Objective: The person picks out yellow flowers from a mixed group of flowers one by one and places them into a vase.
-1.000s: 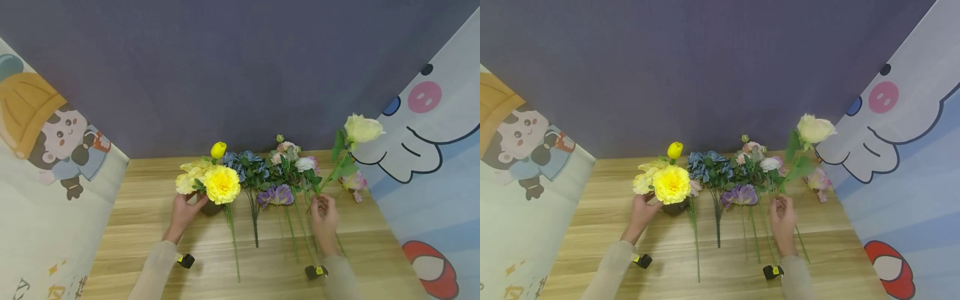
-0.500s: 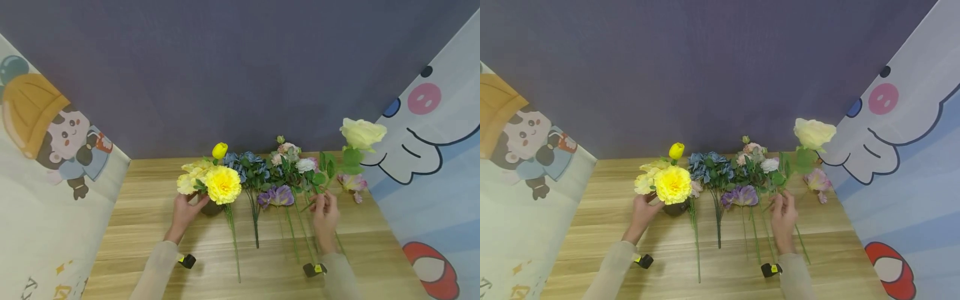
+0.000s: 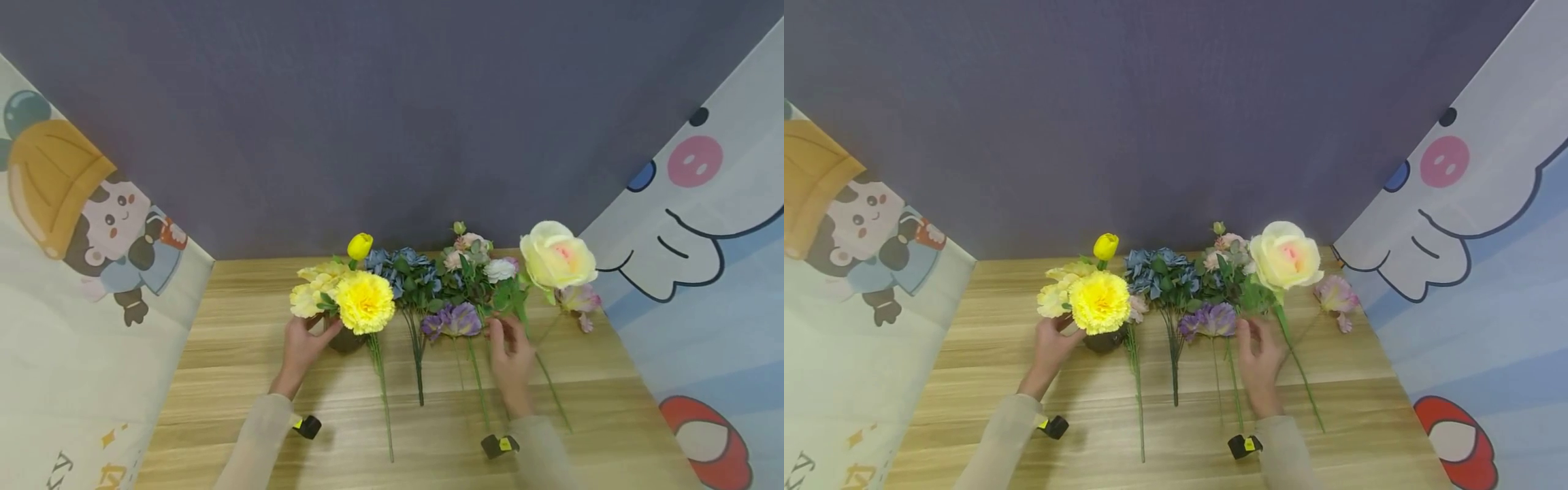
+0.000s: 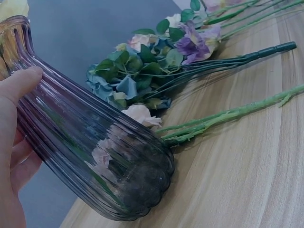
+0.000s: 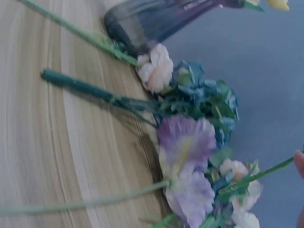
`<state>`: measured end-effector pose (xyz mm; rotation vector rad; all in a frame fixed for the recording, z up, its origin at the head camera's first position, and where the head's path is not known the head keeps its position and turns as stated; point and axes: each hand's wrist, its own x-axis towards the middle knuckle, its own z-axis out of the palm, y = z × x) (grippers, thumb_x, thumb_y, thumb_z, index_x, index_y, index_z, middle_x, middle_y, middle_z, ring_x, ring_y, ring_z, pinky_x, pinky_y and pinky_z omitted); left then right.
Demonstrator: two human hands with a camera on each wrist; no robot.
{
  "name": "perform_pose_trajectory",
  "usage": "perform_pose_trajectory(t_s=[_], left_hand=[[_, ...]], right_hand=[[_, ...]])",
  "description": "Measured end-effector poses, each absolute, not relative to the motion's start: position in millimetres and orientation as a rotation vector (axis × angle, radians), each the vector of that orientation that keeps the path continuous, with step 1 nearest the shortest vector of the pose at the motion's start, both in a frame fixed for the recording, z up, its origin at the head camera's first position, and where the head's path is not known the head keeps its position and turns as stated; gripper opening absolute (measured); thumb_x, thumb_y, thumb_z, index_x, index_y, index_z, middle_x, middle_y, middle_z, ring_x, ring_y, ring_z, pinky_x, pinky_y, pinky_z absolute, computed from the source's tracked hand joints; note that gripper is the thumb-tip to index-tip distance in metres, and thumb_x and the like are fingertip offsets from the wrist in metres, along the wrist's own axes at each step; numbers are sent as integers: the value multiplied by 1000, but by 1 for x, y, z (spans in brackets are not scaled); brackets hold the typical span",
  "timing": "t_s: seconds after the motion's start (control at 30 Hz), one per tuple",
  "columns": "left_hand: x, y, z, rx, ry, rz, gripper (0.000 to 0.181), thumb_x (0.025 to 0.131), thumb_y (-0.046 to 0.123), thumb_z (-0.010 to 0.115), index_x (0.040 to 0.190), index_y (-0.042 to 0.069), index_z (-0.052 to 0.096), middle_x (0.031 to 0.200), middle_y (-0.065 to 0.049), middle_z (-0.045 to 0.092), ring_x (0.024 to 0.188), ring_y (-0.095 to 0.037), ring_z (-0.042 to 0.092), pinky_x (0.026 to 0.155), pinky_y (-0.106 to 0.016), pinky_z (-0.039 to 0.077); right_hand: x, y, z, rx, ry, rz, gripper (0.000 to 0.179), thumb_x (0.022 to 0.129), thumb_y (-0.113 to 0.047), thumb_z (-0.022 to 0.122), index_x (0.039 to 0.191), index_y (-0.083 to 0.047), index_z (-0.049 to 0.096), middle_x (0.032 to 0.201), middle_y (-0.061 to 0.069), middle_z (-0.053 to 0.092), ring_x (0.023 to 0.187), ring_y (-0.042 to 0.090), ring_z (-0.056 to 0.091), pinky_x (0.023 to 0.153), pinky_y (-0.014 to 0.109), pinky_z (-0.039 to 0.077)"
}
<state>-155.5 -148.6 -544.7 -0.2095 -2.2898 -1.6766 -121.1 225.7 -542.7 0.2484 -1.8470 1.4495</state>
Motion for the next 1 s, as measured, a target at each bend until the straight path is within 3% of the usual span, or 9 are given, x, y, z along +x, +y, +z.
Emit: perform_pose_trajectory(t_s=[0.1,0.17,0.3,0.37,0.53,0.6,0.83,1.0], left_hand=[[-155,-148,-545,-202,-2291,-1680,69,81,5,88,141,1,55,137,-21,62,126,-41,61,105,-56,55],[-155,-149,-545,-199,-2294,-1678,68,82,6,88,141,1,55,137,-21,62,126,-40,61,105,-56,55],[-153,-147,-542,-184,-2289,-1700,68,82,5,88,141,1,55,138,-21,62,127,-41,60,107,-58,54],[-153,-146,-542,-181,-2285,-1703,68,81,5,88,141,2,55,138,-21,62,127,-41,60,107,-58,54],[-154,-148,-546,-196,-2285,-1676,69,81,6,89,141,1,55,136,-21,63,125,-41,62,105,-59,55],[-154,-148,-546,-201,-2282,-1668,69,81,5,88,141,0,55,136,-22,63,125,-42,61,104,-60,54],[-154,-148,-546,-193,-2283,-1679,69,81,7,89,141,1,55,136,-21,63,125,-41,62,105,-56,55],[-154,-147,-545,-159,-2282,-1737,70,81,8,89,142,3,55,139,-21,61,127,-40,60,109,-55,53]], right_hand=[[-121,215,-543,283,-1829,1457,18,90,26,55,104,18,65,90,34,69,80,-4,68,68,9,59],[-120,208,-541,291,-1848,1439,19,90,26,56,103,17,65,89,26,71,80,-3,68,68,9,59],[-119,195,-533,295,-1898,1361,20,86,27,60,100,14,66,89,22,71,84,-1,65,76,8,56],[-118,189,-531,271,-1917,1303,17,85,24,64,96,11,67,85,19,70,82,-2,63,74,6,53],[-122,178,-528,333,-1871,1290,14,88,17,68,99,10,69,84,24,70,80,-4,65,69,7,55],[-125,173,-524,395,-1831,1348,17,89,19,65,104,13,68,88,28,71,83,-3,68,73,9,59],[-128,154,-510,457,-1797,1428,24,89,22,64,111,12,67,96,27,73,83,15,75,69,16,63],[-130,141,-494,450,-1767,1519,22,95,17,59,116,10,65,99,28,73,90,12,74,77,18,63]])
